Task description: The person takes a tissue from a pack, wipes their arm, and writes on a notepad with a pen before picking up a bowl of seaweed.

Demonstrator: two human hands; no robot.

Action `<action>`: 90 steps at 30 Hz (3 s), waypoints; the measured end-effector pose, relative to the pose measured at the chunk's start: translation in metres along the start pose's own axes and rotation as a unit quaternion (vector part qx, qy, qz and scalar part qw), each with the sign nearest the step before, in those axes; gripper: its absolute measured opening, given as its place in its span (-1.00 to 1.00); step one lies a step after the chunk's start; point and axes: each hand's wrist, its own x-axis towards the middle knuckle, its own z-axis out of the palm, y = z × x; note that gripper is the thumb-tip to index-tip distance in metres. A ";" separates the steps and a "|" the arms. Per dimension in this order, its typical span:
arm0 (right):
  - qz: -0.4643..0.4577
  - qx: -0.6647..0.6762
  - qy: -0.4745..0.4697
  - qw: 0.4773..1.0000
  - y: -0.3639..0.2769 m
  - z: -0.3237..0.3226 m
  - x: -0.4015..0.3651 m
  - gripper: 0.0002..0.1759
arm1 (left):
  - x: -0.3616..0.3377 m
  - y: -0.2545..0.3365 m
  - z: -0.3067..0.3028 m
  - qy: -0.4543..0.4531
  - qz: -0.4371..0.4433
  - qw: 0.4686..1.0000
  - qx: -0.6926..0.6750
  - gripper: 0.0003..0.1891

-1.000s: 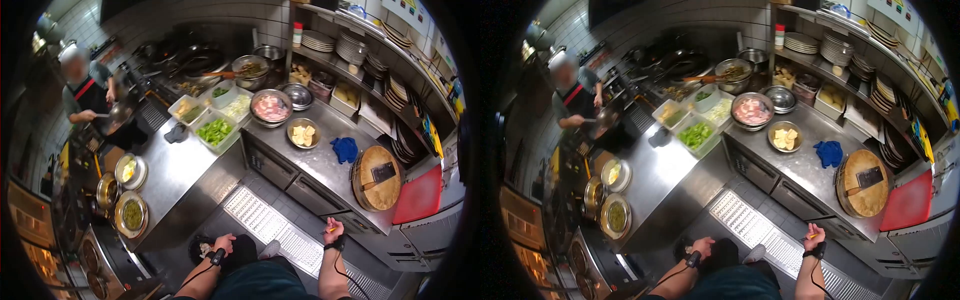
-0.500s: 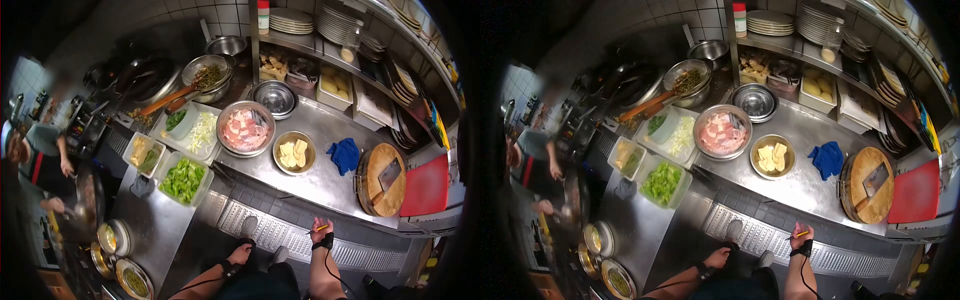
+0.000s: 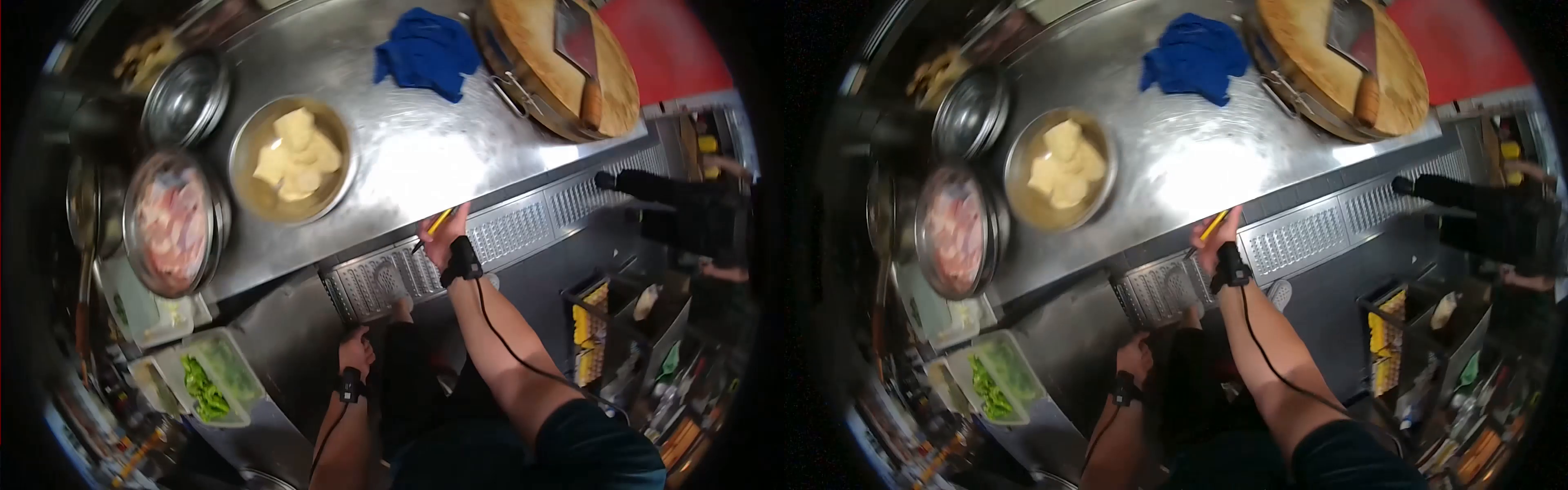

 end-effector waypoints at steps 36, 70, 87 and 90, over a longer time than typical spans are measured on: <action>-0.391 -0.788 0.109 0.463 -0.295 -0.233 -0.121 -0.39 | 0.048 -0.066 0.255 0.034 -0.012 0.899 0.436 -0.75; -0.407 -0.843 0.060 0.346 -0.317 -0.272 -0.083 -0.09 | 0.473 0.030 0.304 -0.021 0.320 0.915 0.246 -0.87; -0.404 -0.843 0.064 0.350 -0.311 -0.266 -0.083 -0.15 | 0.339 -0.062 0.231 0.046 0.280 0.914 0.291 -0.87; -0.437 -0.826 0.059 0.353 -0.309 -0.266 -0.080 -0.21 | 0.320 -0.088 0.212 0.087 0.295 0.908 0.285 -0.83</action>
